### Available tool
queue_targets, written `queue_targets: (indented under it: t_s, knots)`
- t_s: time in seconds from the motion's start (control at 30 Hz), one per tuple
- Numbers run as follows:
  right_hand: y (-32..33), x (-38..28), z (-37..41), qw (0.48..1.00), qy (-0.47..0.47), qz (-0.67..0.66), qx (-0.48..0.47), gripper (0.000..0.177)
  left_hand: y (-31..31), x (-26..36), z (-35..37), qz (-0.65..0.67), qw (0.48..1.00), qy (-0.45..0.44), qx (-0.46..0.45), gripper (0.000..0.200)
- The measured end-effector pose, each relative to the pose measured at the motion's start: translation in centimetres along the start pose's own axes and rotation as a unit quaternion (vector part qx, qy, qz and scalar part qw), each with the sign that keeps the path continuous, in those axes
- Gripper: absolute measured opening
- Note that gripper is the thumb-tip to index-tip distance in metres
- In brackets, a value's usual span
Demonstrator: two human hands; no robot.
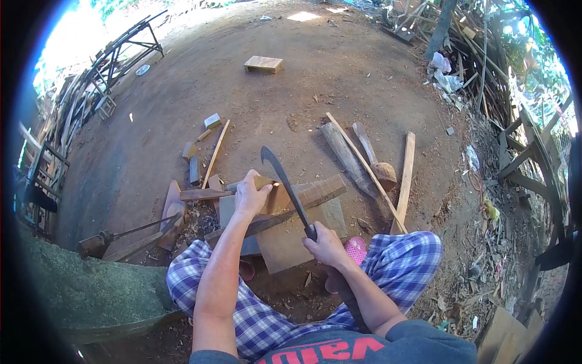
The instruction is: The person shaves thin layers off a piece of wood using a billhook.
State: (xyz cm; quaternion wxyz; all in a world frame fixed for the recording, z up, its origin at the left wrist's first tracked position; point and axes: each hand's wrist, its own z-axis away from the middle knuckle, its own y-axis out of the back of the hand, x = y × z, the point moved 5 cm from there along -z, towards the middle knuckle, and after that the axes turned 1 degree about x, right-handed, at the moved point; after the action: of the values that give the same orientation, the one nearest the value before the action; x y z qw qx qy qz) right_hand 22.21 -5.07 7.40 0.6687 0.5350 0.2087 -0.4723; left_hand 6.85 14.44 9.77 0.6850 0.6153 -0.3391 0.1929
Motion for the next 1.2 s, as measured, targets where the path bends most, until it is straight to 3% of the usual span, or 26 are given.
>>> queue_targets:
  t_s: [0.13, 0.3, 0.47, 0.73, 1.03, 1.2]
  knots:
    - [1.2, -0.9, 0.6, 1.0, -0.012, 0.001, -0.002, 0.033, -0.2, -0.2, 0.0, -0.003, 1.0, -0.007, 0.0, 0.034]
    - [0.1, 0.4, -0.2, 0.995, -0.021, 0.095, 0.03, 0.033, 0.0, 0.9, 0.5, -0.01, 1.0, -0.015, 0.007, 0.035]
    - [0.1, 0.6, -0.1, 0.997, -0.012, 0.074, 0.031, 0.033, 0.1, 1.0, 0.8, -0.032, 0.999, -0.031, 0.008, 0.042]
    - [0.0, 0.3, 0.0, 0.997, -0.007, 0.064, 0.035, 0.035, 0.7, 2.3, 1.9, -0.088, 0.993, 0.015, 0.081, 0.046]
    - [1.4, -1.7, 1.1, 0.998, -0.005, 0.049, 0.027, 0.034, 0.1, 2.5, 1.1, -0.1, 0.994, -0.033, 0.032, 0.044]
    - [0.4, -1.0, 0.2, 0.996, -0.029, 0.084, 0.012, 0.035, 0.2, 2.7, 1.6, -0.102, 0.993, -0.03, 0.051, 0.045]
